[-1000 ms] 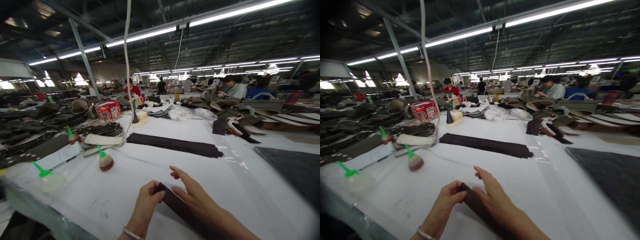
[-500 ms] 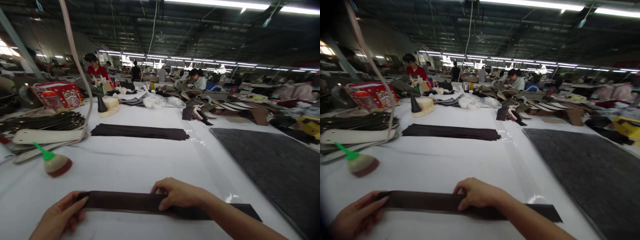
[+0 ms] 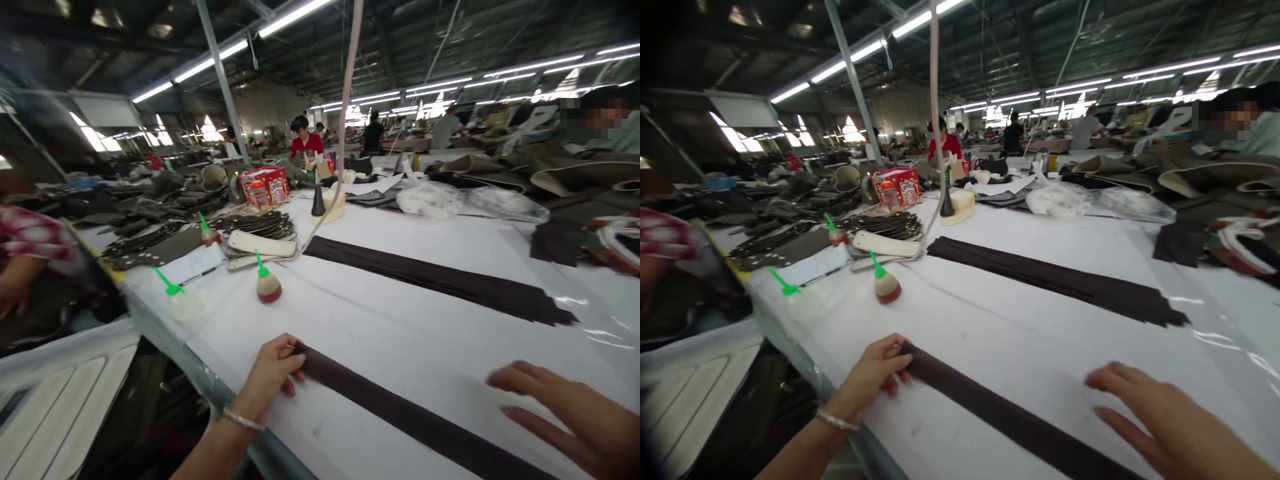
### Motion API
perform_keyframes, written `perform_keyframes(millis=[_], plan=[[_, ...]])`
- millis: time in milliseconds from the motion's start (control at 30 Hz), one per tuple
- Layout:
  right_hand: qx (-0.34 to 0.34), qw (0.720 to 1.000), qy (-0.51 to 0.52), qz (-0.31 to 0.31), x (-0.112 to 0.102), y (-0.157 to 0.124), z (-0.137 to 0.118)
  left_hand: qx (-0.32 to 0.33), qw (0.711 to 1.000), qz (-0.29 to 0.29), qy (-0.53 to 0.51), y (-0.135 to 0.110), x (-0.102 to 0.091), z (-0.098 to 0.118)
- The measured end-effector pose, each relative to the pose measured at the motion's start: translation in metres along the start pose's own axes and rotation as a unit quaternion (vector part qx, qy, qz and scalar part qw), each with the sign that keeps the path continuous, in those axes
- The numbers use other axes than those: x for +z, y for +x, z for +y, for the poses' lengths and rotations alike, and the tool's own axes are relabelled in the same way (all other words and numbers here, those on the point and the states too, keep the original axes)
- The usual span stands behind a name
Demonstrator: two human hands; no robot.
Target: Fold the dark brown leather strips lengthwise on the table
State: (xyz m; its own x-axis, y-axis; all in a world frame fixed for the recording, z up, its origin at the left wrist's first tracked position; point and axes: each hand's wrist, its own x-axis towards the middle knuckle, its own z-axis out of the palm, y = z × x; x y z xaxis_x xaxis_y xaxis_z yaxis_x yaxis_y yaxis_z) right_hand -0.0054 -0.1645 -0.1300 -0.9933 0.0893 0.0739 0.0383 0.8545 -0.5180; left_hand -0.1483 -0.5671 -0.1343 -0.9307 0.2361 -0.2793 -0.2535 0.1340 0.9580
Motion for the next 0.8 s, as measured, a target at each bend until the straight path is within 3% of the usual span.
perform_keyframes(millis=[167,267,400,500,567,633,700,800], plan=[[-0.111,0.981,0.089,-0.133,0.069,0.073,-0.157,0.024,1.000,0.000,-0.001,-0.002,-0.001,0.000],[-0.118,0.979,0.064,-0.154,0.105,0.094,-0.213,0.036,0.999,-0.005,0.007,-0.003,-0.001,-0.002],[-0.097,0.985,0.041,-0.138,0.131,0.103,-0.229,0.055,0.997,0.025,0.041,-0.007,-0.008,-0.007],[-0.089,0.988,0.027,-0.126,0.138,0.103,-0.228,0.145,0.969,0.105,0.169,-0.014,-0.017,-0.007],[-0.091,0.988,0.020,-0.120,0.140,0.104,-0.229,0.264,0.914,0.083,0.296,-0.019,-0.022,-0.007],[-0.093,0.989,0.016,-0.118,0.141,0.106,-0.229,0.363,0.846,-0.007,0.390,-0.022,-0.026,-0.008],[-0.094,0.988,0.013,-0.120,0.142,0.107,-0.228,0.407,0.787,-0.066,0.459,-0.023,-0.028,-0.010],[-0.104,0.986,0.005,-0.129,0.142,0.108,-0.227,0.420,0.732,-0.058,0.533,-0.021,-0.032,-0.015]])
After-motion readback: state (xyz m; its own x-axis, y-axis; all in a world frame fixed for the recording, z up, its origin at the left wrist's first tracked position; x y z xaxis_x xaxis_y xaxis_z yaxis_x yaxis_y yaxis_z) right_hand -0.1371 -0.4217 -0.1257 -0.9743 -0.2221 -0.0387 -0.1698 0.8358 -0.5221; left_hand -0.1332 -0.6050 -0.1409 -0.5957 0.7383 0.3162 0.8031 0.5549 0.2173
